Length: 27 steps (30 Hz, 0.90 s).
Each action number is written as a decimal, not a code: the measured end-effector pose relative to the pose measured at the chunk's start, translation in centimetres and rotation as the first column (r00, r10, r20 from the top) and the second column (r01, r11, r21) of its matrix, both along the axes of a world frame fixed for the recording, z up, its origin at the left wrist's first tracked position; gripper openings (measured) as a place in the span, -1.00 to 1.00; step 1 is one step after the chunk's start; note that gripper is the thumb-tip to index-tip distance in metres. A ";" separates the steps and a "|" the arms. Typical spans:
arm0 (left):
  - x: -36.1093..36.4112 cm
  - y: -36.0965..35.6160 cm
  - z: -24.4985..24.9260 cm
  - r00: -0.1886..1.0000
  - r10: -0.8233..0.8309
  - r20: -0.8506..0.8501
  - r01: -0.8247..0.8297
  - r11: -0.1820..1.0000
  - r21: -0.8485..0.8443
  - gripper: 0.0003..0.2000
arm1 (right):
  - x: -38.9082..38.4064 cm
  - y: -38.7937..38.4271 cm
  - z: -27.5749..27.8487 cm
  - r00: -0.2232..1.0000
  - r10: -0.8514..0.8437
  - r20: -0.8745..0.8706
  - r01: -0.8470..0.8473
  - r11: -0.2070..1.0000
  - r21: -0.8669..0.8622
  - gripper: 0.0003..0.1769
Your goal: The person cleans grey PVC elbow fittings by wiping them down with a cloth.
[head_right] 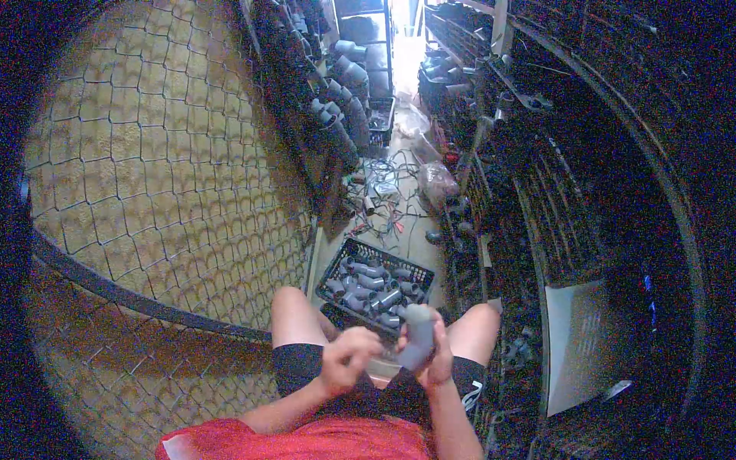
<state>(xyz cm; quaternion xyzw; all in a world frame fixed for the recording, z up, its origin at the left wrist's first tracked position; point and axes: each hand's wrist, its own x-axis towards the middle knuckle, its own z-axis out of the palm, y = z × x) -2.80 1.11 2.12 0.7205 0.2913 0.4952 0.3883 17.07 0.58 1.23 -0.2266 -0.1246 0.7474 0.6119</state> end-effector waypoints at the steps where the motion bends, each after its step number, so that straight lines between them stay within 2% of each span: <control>1: 0.2 0.0 -0.4 0.981 0.185 -0.056 -0.192 0.966 -0.171 -0.76 | -0.2 -0.5 -0.2 0.992 0.077 0.096 -0.081 0.996 0.033 -0.45; 2: 1.1 0.6 1.5 0.979 0.203 -0.004 -0.187 0.895 -0.406 -0.72 | -0.6 -0.9 0.0 0.969 0.151 0.194 -0.166 0.984 0.060 -0.43; 3: 0.7 1.4 0.8 0.994 0.063 -0.084 -0.086 0.949 -0.302 -0.71 | -1.3 -1.1 0.6 0.929 0.209 0.306 -0.237 0.970 0.058 -0.39; 4: 0.4 2.1 0.1 0.982 -0.066 -0.175 0.029 0.979 -0.202 -0.69 | -1.7 -1.4 0.7 0.924 0.247 0.294 -0.266 0.963 0.029 -0.39; 5: 0.6 2.1 1.4 0.985 -0.173 0.007 0.162 0.910 -0.382 -0.66 | -1.9 -1.4 0.0 0.930 0.217 0.297 -0.233 0.972 0.018 -0.40; 6: 0.6 1.9 1.6 0.985 -0.172 0.012 0.163 0.911 -0.379 -0.66 | -2.0 -1.4 -0.6 0.936 0.186 0.299 -0.197 0.980 0.005 -0.41; 8: 0.2 1.5 1.6 0.998 -0.040 -0.052 0.008 0.858 -0.514 -0.67 | -1.8 -1.6 -0.5 0.937 0.175 0.304 -0.180 0.984 -0.013 -0.45; 9: 0.8 1.3 0.9 0.979 0.187 0.084 -0.104 0.807 -0.581 -0.67 | -1.9 -1.6 -0.2 0.939 0.165 0.303 -0.162 0.986 -0.032 -0.50; 10: 0.2 1.4 0.8 0.932 0.291 0.218 -0.139 0.839 -0.526 -0.69 | -1.7 -1.6 -0.7 0.940 0.162 0.301 -0.161 0.986 -0.030 -0.50; 12: -0.2 2.1 1.4 0.876 0.404 0.264 -0.303 0.886 -0.350 -0.70 | -1.4 -1.2 -1.2 0.980 0.060 0.187 -0.045 0.995 -0.085 -0.57; 13: 0.1 1.1 1.9 0.905 0.360 0.225 -0.259 0.888 -0.379 -0.72 | -1.4 -1.0 -1.4 0.980 0.006 0.201 0.026 0.987 -0.158 -0.55; 14: 1.1 0.9 -0.5 0.940 0.311 0.142 -0.274 0.934 -0.228 -0.65 | -2.1 -0.7 -1.4 0.979 0.007 0.202 0.026 0.987 -0.161 -0.55; 15: 1.8 0.2 -0.1 0.989 0.146 0.005 -0.145 0.984 -0.106 -0.59 | -2.9 -0.2 -1.7 0.944 -0.110 0.310 0.163 0.975 -0.152 -0.57; 16: 2.5 -0.5 0.5 0.989 -0.008 -0.150 0.008 1.000 0.000 -0.53 | -3.3 0.4 -1.9 0.884 -0.223 0.412 0.296 0.947 -0.123 -0.59; 18: 4.2 -2.4 1.2 0.989 0.058 -0.139 -0.064 0.997 -0.039 -0.47 | -3.0 1.2 -1.6 0.846 -0.246 0.473 0.314 0.947 -0.070 -0.59; 19: 4.2 -1.9 0.5 0.971 0.069 -0.229 -0.089 0.993 -0.075 -0.32 | -3.4 1.1 -1.6 0.783 -0.241 0.573 0.308 0.951 -0.022 -0.57; 20: 4.3 -1.1 1.0 0.976 0.084 -0.202 -0.131 0.964 -0.229 -0.23 | -4.2 0.9 -1.4 0.709 -0.238 0.663 0.299 0.954 0.023 -0.56; 21: 4.0 0.2 0.8 0.979 0.070 -0.192 -0.124 0.951 -0.282 -0.22 | -5.3 0.3 -1.2 0.703 -0.239 0.669 0.287 0.957 0.040 -0.57; 22: 3.6 1.6 0.3 0.982 0.059 -0.181 -0.118 0.935 -0.333 -0.22 | -5.9 -0.1 -3.0 0.748 -0.261 0.610 0.316 0.949 0.019 -0.59; 23: 3.5 2.5 0.3 0.992 0.034 -0.121 -0.069 0.952 -0.299 -0.30 | -6.0 0.1 -3.1 0.747 -0.289 0.598 0.345 0.938 0.023 -0.60; 24: 3.6 2.1 0.5 0.992 0.033 -0.121 -0.068 0.952 -0.299 -0.30 | -5.9 0.2 -3.2 0.745 -0.318 0.586 0.376 0.926 0.026 -0.61; 26: 4.0 0.5 0.8 0.987 -0.051 -0.153 0.013 0.970 -0.245 -0.32 | -3.9 1.7 -2.3 0.633 -0.391 0.668 0.431 0.895 0.116 -0.62; 27: 3.7 -0.3 0.3 0.975 -0.094 -0.203 0.047 0.974 -0.223 -0.31 | -3.4 2.4 0.0 0.717 -0.398 0.572 0.448 0.892 0.059 -0.62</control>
